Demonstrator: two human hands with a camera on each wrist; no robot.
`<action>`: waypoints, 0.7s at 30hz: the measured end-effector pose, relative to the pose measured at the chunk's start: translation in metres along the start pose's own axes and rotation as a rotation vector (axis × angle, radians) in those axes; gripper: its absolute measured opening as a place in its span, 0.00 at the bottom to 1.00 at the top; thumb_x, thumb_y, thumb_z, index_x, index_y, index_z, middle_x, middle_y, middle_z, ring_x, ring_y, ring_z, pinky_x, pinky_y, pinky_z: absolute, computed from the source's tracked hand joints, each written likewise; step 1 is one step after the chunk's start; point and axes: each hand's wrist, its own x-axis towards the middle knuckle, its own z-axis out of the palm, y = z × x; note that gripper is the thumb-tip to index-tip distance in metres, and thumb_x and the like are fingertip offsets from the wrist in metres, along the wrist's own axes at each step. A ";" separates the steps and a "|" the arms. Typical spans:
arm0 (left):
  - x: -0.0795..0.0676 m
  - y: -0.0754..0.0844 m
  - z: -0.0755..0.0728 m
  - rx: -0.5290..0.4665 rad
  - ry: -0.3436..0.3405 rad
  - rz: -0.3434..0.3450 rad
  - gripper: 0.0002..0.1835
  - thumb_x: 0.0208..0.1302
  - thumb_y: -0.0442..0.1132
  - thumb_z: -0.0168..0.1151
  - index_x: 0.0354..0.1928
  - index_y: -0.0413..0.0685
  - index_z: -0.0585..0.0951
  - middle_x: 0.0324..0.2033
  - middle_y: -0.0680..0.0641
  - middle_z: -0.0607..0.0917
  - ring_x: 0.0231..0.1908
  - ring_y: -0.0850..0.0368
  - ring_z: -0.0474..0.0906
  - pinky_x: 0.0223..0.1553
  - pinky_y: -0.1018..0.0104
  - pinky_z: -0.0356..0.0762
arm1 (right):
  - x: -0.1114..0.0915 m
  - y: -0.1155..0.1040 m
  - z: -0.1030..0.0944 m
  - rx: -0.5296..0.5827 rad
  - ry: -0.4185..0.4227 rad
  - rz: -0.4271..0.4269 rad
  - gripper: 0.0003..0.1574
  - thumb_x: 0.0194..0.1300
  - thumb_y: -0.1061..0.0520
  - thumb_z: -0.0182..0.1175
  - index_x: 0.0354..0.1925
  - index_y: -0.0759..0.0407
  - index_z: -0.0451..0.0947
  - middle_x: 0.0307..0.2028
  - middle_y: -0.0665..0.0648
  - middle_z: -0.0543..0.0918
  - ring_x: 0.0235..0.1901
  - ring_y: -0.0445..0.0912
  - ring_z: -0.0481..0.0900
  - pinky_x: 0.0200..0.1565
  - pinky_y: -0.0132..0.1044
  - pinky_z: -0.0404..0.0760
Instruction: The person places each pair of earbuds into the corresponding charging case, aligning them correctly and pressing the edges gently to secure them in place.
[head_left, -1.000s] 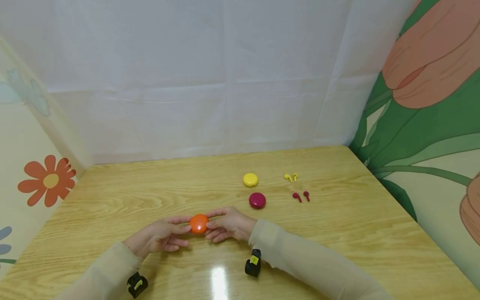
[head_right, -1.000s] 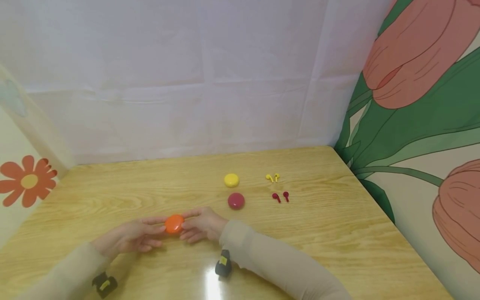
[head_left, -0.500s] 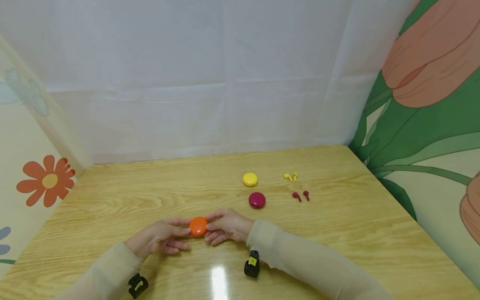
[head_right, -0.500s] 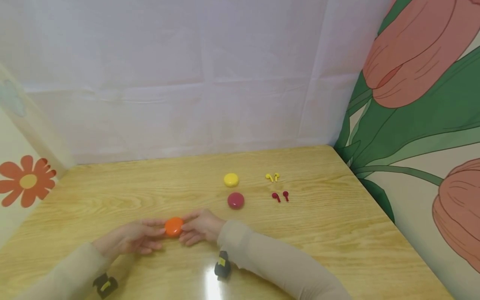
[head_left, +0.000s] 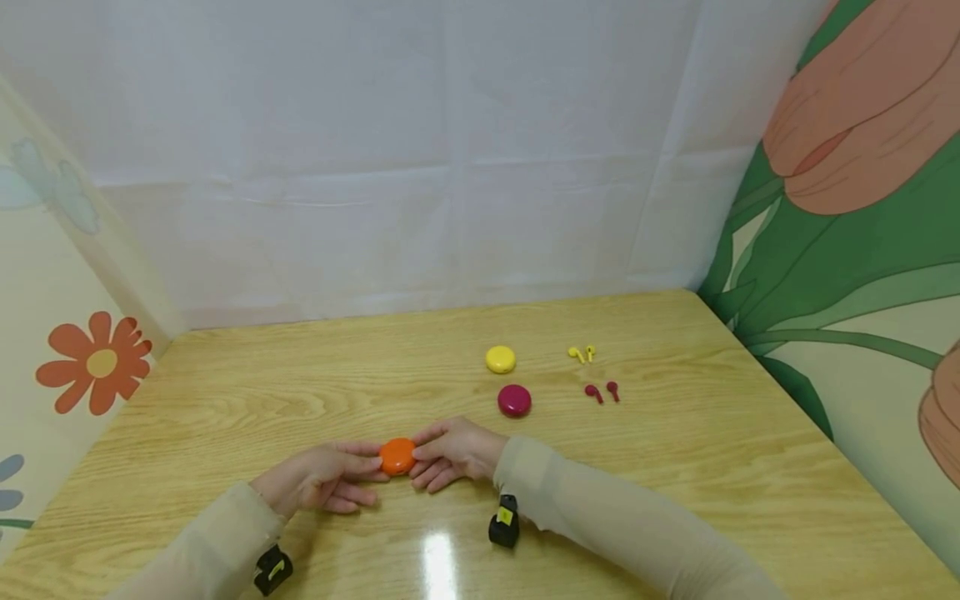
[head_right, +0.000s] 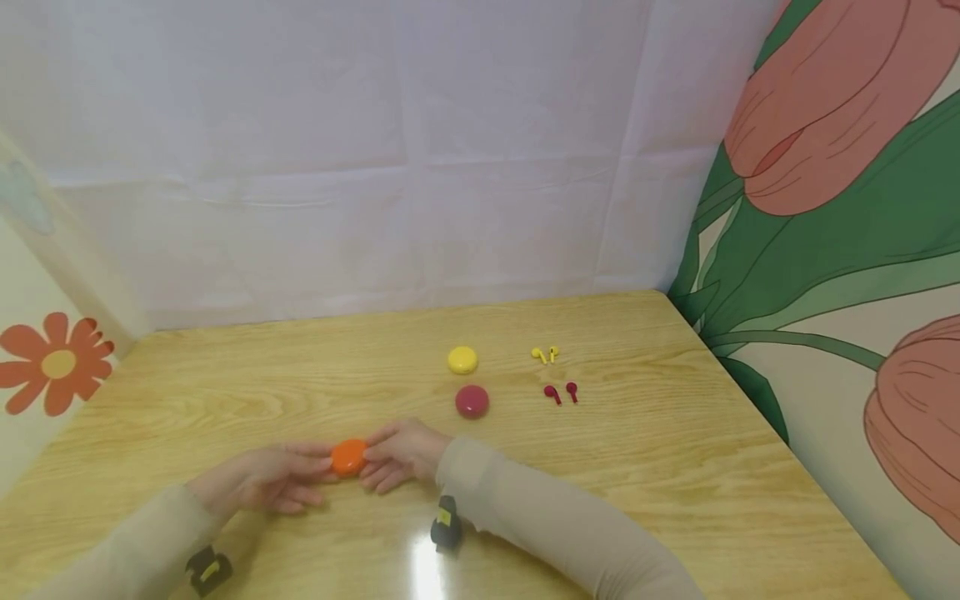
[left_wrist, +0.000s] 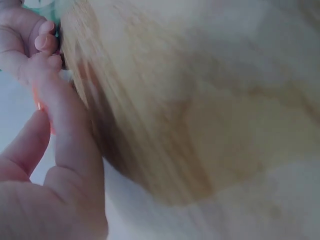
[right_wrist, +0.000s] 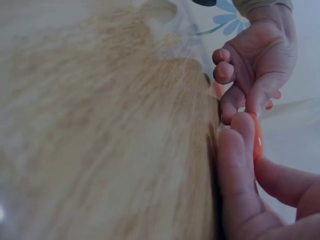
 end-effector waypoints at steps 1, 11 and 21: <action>0.000 0.000 0.000 0.006 0.000 0.000 0.25 0.70 0.37 0.57 0.66 0.37 0.67 0.39 0.47 0.88 0.28 0.56 0.86 0.29 0.66 0.82 | 0.000 0.000 0.000 -0.003 -0.002 0.000 0.19 0.69 0.66 0.56 0.57 0.69 0.73 0.33 0.68 0.85 0.27 0.49 0.85 0.34 0.42 0.84; -0.002 0.000 -0.003 0.051 -0.013 0.020 0.31 0.70 0.37 0.57 0.69 0.31 0.58 0.36 0.48 0.87 0.31 0.52 0.86 0.28 0.69 0.81 | 0.003 0.003 -0.003 -0.008 -0.013 0.010 0.16 0.68 0.68 0.57 0.54 0.69 0.74 0.31 0.65 0.86 0.26 0.48 0.85 0.33 0.41 0.84; -0.006 0.003 0.001 0.073 -0.004 0.054 0.26 0.69 0.33 0.56 0.65 0.29 0.63 0.34 0.48 0.87 0.28 0.54 0.86 0.26 0.71 0.80 | 0.003 0.004 -0.002 -0.015 -0.010 -0.010 0.15 0.66 0.68 0.58 0.52 0.68 0.76 0.31 0.66 0.86 0.26 0.48 0.85 0.32 0.41 0.84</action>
